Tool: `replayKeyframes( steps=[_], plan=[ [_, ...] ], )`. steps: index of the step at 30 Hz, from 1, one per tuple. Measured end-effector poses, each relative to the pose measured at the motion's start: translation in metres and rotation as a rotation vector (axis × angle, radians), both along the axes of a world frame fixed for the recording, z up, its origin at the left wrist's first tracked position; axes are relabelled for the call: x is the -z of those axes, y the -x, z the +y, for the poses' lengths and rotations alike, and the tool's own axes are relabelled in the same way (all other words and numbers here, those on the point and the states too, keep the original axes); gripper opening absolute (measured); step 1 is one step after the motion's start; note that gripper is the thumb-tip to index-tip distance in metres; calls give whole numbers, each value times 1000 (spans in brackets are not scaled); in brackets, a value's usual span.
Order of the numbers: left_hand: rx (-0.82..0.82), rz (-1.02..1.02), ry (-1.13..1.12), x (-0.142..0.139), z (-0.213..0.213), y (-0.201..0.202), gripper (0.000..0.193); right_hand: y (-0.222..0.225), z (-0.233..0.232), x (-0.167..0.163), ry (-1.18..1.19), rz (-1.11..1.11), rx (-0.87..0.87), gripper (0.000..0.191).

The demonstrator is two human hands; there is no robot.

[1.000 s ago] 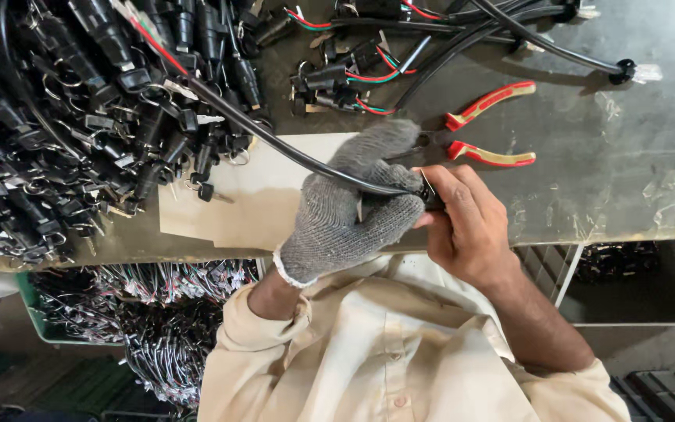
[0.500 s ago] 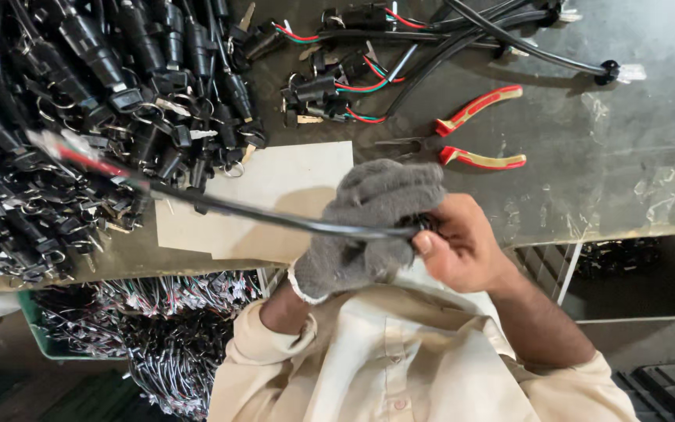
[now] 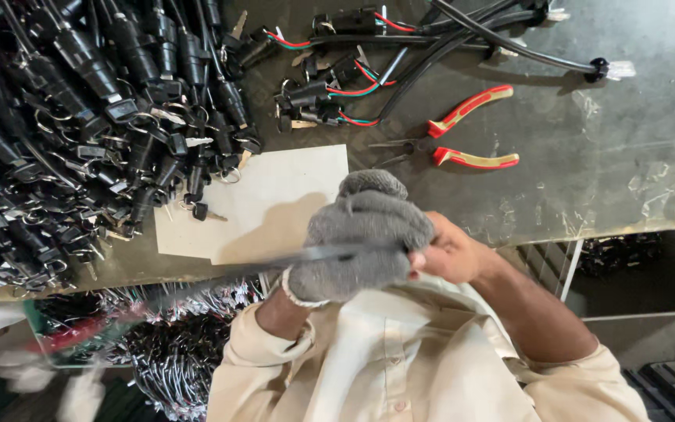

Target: The person works at a workbench covered with black cable assemblies, using pliers to grip and pull the outer jacket off the end of a cable and to press a connector onto the exposed wires. They handle one cable at a time, setting finished pieces aside and picking up the next cable.

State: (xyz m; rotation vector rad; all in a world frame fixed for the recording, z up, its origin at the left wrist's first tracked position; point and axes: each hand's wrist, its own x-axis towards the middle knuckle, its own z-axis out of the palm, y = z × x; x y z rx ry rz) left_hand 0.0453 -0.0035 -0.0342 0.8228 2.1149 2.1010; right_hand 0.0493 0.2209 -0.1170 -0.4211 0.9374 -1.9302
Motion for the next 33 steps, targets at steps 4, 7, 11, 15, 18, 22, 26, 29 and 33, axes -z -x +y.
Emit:
replayKeyframes(
  steps=[4,7,11,15,18,22,26,29,33],
  plan=[
    [-164,-281,-54,6,16,-4,13,-9,-17,8,-131,333,442,53],
    [-202,-324,-65,11,21,0,25,-7,-29,3,-499,405,734,48],
    [-150,-410,-296,20,22,3,49,12,-33,-28,-574,410,655,60],
    [-295,-564,-442,28,16,-2,41,53,-2,-68,-847,1411,439,79],
    [-336,-605,-332,29,11,-8,40,73,23,-72,-1159,1678,401,79],
    [-358,-112,82,17,6,-12,17,64,39,-46,-1300,1736,348,59],
    [-196,-172,21,-3,7,-10,20,47,52,-29,-1034,1012,516,40],
    [-129,-272,-42,-18,14,-12,27,42,46,-34,-752,632,492,26],
    [-157,-443,-210,-30,30,-19,46,41,20,-57,-816,981,532,35]
  ],
)
